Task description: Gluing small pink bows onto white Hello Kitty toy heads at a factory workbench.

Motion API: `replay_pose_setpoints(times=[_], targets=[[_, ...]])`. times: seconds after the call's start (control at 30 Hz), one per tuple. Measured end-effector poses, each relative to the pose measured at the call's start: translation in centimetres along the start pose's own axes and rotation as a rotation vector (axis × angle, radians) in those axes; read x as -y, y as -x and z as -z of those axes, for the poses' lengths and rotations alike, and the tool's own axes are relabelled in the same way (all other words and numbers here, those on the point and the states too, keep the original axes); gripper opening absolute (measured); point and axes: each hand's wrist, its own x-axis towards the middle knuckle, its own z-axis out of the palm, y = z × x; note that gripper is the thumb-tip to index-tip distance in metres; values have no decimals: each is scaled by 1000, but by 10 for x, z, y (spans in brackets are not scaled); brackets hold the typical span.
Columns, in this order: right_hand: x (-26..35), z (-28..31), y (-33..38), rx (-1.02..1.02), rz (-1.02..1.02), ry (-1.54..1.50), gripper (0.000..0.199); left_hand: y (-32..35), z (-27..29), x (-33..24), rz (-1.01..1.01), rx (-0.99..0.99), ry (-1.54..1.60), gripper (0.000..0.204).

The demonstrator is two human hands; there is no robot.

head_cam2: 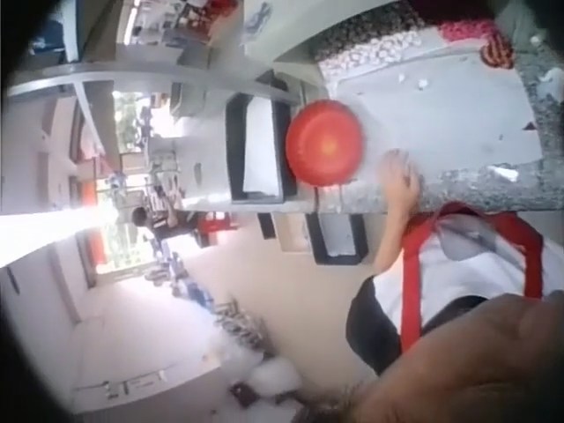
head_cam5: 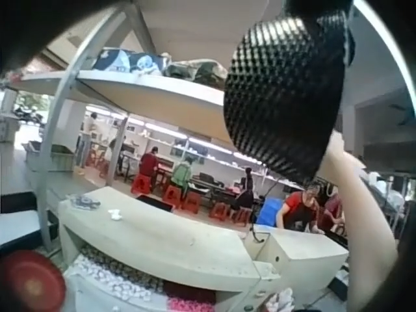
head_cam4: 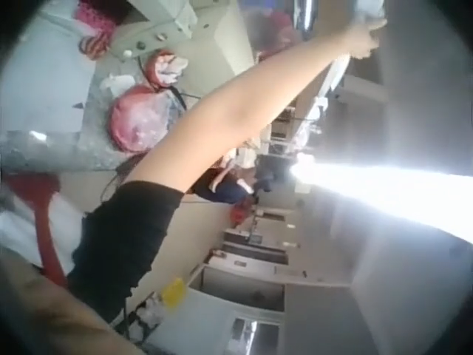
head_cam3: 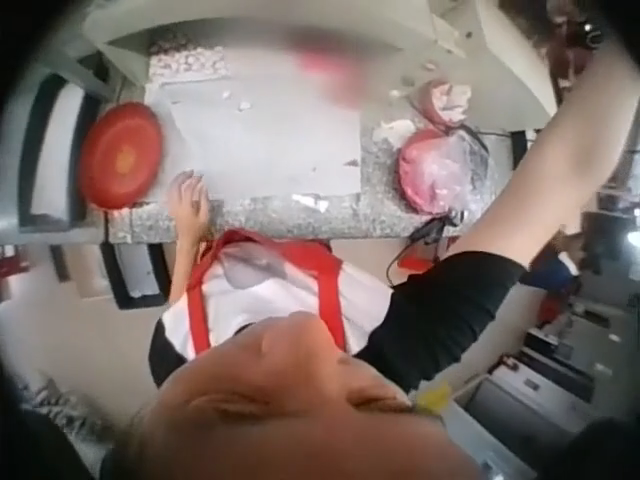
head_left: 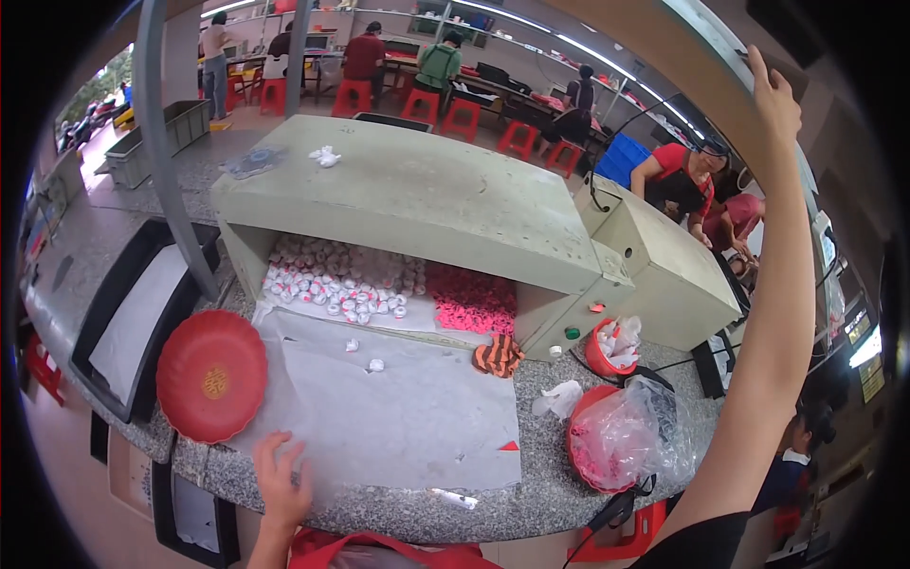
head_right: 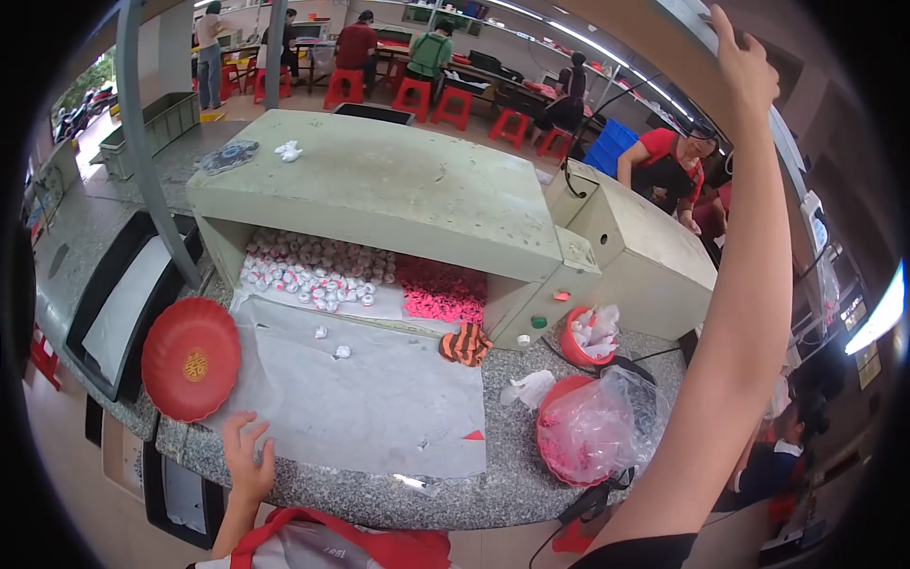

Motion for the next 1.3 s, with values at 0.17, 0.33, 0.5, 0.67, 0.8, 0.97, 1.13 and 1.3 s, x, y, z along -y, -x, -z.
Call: replay_pose_setpoints(times=[0.17,0.33,0.5,0.67,0.8,0.97,1.13,1.3], targets=[[29,70,159,18,79,-480,36,-1,45,32,69,-163,-455,31],[41,147,359,416,103,-594,25,-5,38,27,-66,-136,-322,33],[33,191,512,900,-204,-774,26,-33,-16,21,-235,136,-44,29],[49,219,563,1001,-165,-857,28,-89,-109,46,-325,184,-140,31],[33,215,564,842,-139,-665,31,-112,-158,42,-151,166,-378,33],[-11,175,575,712,-564,-556,46,-117,-164,74,-55,190,-441,29],[-53,103,596,623,-585,-391,57,-140,-151,61,-3,357,-313,26],[-44,67,608,677,-616,-311,53,-218,-142,73,-82,138,-240,33]])
